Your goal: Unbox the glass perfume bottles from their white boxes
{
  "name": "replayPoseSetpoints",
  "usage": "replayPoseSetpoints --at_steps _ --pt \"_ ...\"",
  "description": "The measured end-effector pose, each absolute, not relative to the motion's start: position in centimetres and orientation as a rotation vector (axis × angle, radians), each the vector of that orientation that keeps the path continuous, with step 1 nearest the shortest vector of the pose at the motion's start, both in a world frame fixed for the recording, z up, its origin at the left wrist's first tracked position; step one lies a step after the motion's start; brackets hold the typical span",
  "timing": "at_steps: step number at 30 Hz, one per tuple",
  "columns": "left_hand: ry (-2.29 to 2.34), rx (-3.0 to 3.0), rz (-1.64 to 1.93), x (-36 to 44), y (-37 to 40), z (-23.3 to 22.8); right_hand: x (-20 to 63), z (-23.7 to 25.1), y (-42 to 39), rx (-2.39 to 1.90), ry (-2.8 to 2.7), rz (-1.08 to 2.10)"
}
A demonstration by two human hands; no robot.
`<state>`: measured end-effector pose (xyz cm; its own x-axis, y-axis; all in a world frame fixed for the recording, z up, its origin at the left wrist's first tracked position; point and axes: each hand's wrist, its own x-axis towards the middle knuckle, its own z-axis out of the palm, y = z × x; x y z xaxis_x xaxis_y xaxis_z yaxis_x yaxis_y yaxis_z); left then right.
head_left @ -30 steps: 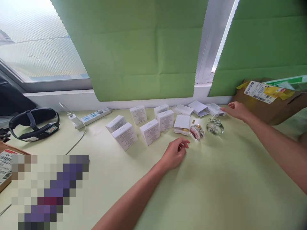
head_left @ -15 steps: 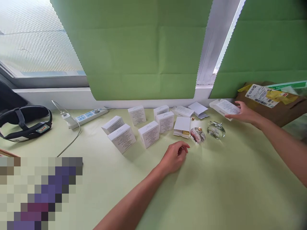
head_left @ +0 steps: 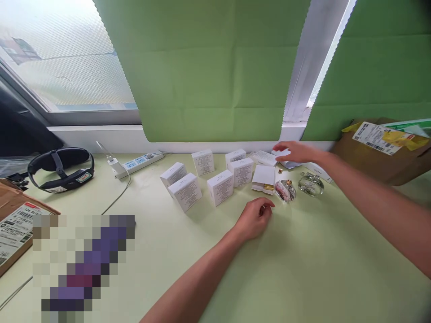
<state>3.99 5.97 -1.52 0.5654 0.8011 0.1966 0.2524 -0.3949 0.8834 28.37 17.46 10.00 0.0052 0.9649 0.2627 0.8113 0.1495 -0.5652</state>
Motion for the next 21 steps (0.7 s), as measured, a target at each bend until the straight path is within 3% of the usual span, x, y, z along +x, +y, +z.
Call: replayPoseSetpoints --at_steps 4,11,17,21 --pt "0.846 1.913 0.796 4.1 6.1 -1.8 21.5 10.4 18.2 -1.435 -2.305 0.569" --pt "0.849 1.922 0.808 4.1 6.1 -2.1 18.7 10.0 17.5 -1.357 -2.352 0.569" --pt "0.826 1.746 0.892 4.4 6.1 -2.2 20.8 13.3 13.7 -1.329 -2.035 0.609" --pt "0.809 1.401 1.074 3.9 6.0 -1.3 21.0 13.2 8.6 -1.123 -1.515 0.804"
